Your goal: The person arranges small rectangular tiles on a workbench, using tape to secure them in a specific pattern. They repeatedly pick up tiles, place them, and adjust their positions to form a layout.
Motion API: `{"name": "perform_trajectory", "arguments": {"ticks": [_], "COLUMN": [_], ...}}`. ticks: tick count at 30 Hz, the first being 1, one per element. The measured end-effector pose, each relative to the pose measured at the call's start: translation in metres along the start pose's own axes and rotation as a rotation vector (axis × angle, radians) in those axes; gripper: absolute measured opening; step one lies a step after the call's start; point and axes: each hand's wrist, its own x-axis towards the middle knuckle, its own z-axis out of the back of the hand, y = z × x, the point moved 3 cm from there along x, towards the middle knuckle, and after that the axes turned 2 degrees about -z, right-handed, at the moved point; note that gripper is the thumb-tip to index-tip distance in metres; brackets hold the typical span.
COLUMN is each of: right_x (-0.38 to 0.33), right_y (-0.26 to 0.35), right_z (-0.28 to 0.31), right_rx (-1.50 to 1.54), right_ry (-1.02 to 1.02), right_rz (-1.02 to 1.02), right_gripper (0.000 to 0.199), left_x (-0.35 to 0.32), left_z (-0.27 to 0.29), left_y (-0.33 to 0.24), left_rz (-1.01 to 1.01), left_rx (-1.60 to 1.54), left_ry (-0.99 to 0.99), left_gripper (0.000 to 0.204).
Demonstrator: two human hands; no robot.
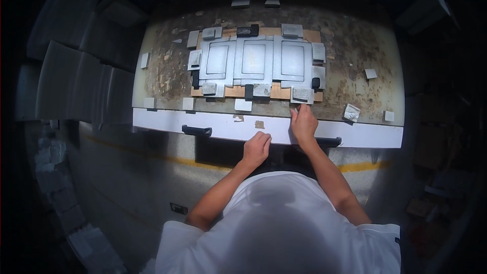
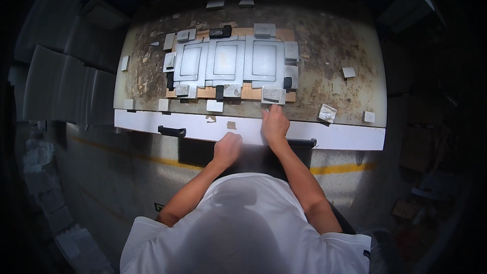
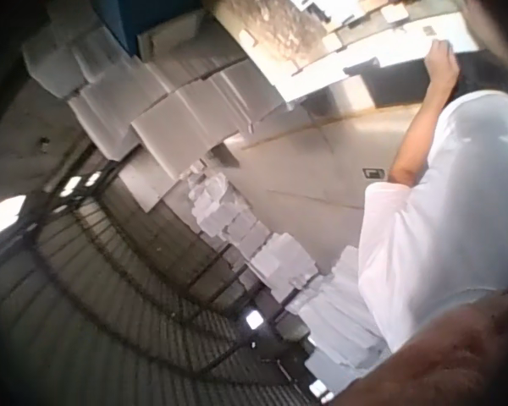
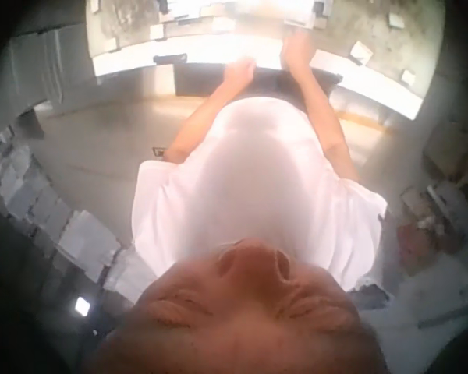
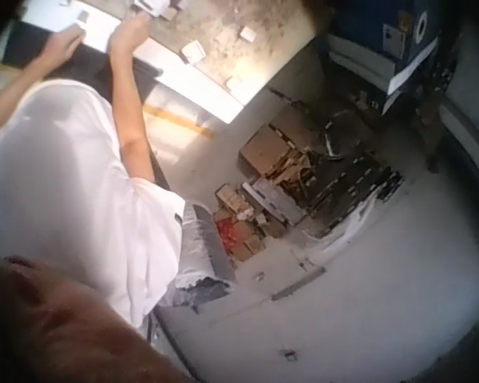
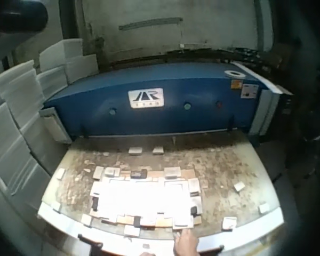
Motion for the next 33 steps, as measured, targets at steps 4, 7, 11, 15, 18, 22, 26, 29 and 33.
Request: {"name": "perform_trajectory", "arguments": {"ticks": [4,7,11,15,18,22,26,29,33], "right_x": [-0.001,-0.002,0.002,0.006,0.009,-0.007,-0.039,-0.049,-0.004], "right_y": [0.004,0.012,0.009,-0.004,-0.001,0.004,-0.004,-0.005,-0.061], "right_z": [-0.003,-0.016,-0.02,-0.008,-0.006,0.005,0.016,0.044,0.107], "right_rx": [-0.034,-0.127,-0.247,-0.116,-0.136,-0.242,-0.017,0.147,-0.029], "right_ry": [-0.107,-0.118,-0.094,-0.008,0.03,0.177,0.2,0.215,-0.145], "right_rz": [-0.058,-0.102,-0.057,0.088,0.113,0.213,0.08,0.023,-0.123], "right_gripper": [0.018,0.016,0.019,0.019,0.018,0.019,0.023,0.03,0.035], "left_x": [-0.027,-0.039,-0.045,-0.047,-0.049,-0.054,-0.056,-0.054,-0.015], "left_z": [0.02,0.031,0.042,0.058,0.066,0.079,0.093,0.114,0.156], "left_y": [0.018,0.029,0.038,0.05,0.066,0.09,0.105,0.118,0.153], "left_rz": [0.011,0.027,0.012,0.03,0.053,0.114,0.181,0.255,0.352], "left_rx": [0.024,-0.003,-0.01,-0.012,0.0,-0.001,-0.044,-0.057,-0.063], "left_ry": [-0.014,-0.07,-0.059,-0.091,-0.117,-0.169,-0.234,-0.301,-0.474], "left_gripper": [0.007,0.007,0.007,0.006,0.007,0.007,0.007,0.008,0.011]}}
